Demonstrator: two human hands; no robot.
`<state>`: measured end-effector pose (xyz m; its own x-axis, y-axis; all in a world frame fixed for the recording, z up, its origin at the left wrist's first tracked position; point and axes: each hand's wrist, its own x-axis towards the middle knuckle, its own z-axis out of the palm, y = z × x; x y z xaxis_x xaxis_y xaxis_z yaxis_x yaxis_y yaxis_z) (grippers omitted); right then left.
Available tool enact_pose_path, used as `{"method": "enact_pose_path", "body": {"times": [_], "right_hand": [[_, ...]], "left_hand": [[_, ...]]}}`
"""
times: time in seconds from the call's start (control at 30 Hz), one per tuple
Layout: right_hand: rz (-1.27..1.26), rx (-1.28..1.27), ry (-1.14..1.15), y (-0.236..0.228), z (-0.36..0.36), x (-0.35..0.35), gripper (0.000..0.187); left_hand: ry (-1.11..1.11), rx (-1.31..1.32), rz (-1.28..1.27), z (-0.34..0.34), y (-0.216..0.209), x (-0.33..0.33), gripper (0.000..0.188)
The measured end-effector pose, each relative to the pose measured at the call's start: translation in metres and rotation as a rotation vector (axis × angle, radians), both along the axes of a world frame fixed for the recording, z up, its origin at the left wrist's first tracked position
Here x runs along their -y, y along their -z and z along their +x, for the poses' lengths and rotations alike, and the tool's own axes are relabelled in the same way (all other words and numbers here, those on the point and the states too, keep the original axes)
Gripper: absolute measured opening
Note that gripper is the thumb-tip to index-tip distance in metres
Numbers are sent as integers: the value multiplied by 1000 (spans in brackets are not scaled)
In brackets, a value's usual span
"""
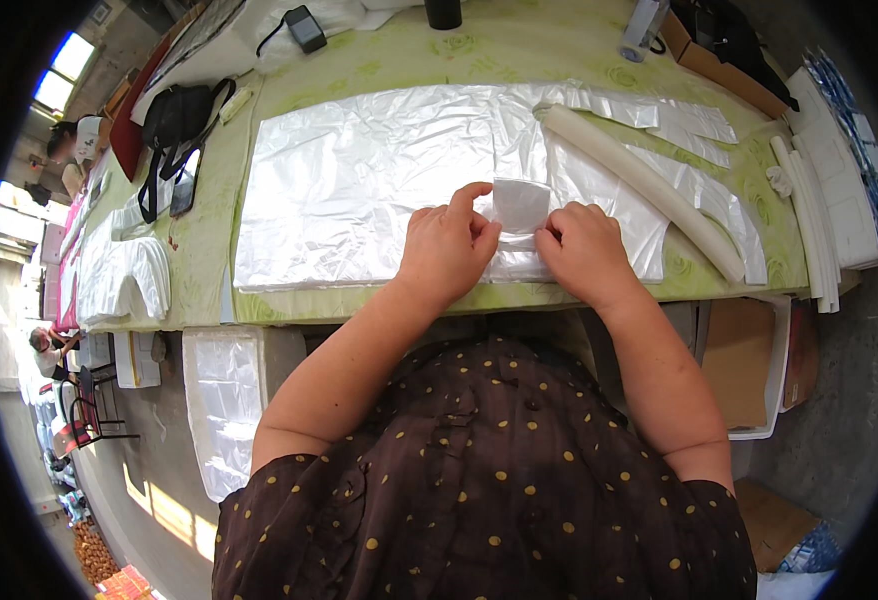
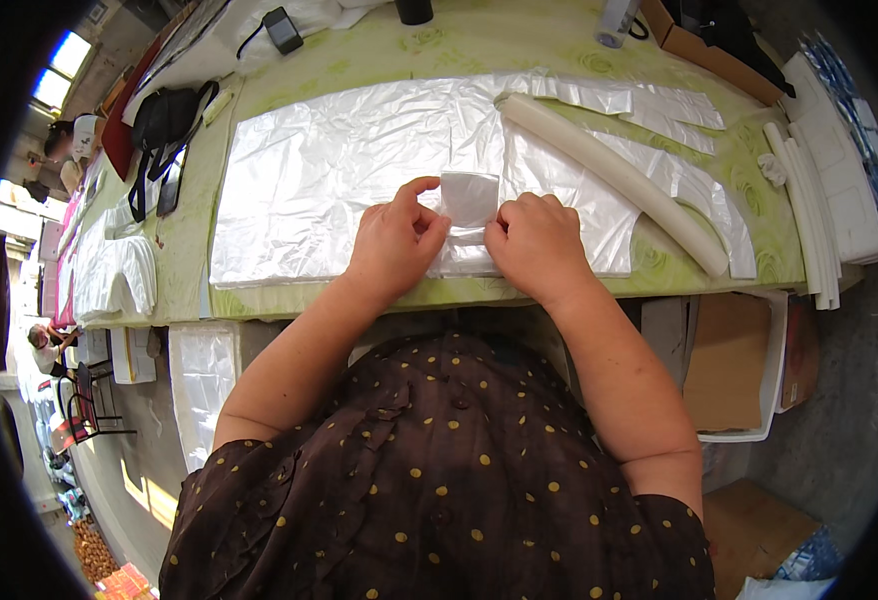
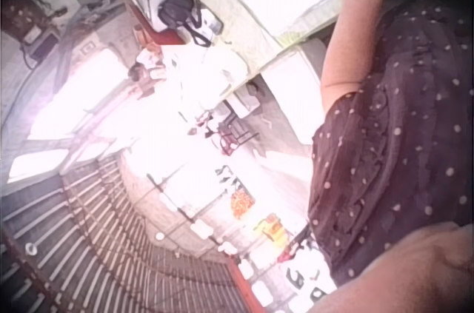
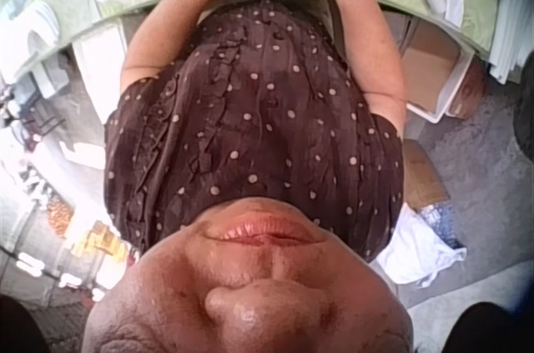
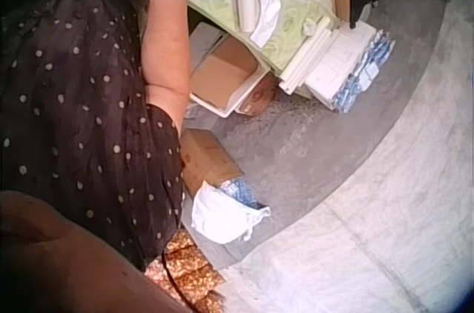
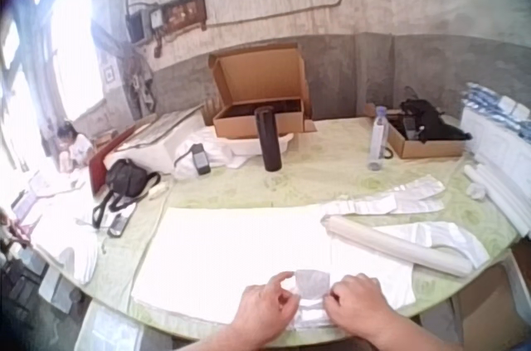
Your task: The person repeatedly unrolls a clear plastic film, tears off a small square, and places it on a table. The person continues this process throughout the clip, handling the film roll and small torn pieces.
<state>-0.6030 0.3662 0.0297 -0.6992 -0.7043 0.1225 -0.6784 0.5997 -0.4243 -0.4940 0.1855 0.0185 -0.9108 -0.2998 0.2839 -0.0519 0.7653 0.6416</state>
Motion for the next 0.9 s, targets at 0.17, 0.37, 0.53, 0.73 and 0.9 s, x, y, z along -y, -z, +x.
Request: {"method": "enact_pose_path", "body": {"times": [0.17, 0.37, 0.53, 0.73, 0.9], "right_hand": [[65, -13, 10, -3, 0, 3, 26], [135, -15, 21, -9, 2, 7, 26], [138, -44, 20, -8, 3, 7, 26], [95, -40, 25, -1, 3, 6, 24], [-20, 47, 75, 0, 6, 4, 38]], "left_hand": [[14, -31, -94, 7, 1, 0, 57], [-8, 145, -90, 5, -9, -7, 68], [141, -84, -372, 2, 0, -6, 70], [359, 175, -454, -6, 4, -11, 69], [353, 176, -478, -7, 3, -12, 71]]}}
